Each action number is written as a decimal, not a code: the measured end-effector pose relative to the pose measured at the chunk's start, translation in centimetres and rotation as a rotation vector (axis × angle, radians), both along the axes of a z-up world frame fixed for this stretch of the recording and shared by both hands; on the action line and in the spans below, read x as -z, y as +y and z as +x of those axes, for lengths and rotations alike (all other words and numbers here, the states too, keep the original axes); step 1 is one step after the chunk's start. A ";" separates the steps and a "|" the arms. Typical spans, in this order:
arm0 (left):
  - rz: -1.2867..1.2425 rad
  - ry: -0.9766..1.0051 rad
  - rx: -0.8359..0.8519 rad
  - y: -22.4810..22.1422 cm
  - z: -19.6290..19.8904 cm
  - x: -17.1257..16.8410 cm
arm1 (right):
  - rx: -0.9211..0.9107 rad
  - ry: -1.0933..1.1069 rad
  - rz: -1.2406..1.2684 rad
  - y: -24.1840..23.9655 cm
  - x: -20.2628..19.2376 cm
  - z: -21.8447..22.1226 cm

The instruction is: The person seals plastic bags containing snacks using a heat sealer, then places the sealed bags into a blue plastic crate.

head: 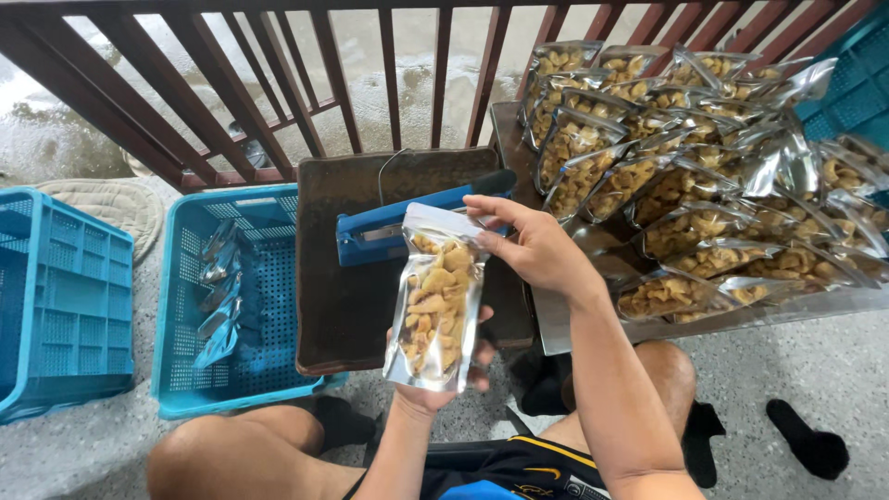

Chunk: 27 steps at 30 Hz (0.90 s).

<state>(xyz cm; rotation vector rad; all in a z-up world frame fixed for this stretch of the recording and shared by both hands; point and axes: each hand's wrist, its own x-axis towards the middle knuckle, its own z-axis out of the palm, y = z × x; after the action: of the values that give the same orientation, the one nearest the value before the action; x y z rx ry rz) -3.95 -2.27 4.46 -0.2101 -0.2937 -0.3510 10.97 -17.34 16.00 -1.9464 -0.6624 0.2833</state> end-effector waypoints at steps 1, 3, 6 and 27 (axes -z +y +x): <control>-0.022 -0.003 0.020 0.0 0.0 -0.2 | 0.039 -0.012 0.001 0.1 0.3 0.0; 0.077 0.039 0.018 0.4 0.0 0.2 | 0.077 -0.022 0.002 0.2 0.8 0.0; 0.227 0.096 0.035 1.3 0.2 1.6 | 0.133 -0.020 -0.081 -0.1 1.6 0.3; 0.107 0.011 0.044 2.2 0.0 -0.1 | 0.062 -0.047 -0.009 0.7 3.3 -0.6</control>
<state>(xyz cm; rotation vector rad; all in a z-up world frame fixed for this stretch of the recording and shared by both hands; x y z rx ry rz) -3.94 -0.06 4.60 -0.1136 -0.2588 -0.4074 10.34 -16.63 12.72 -1.9833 -0.6310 0.2036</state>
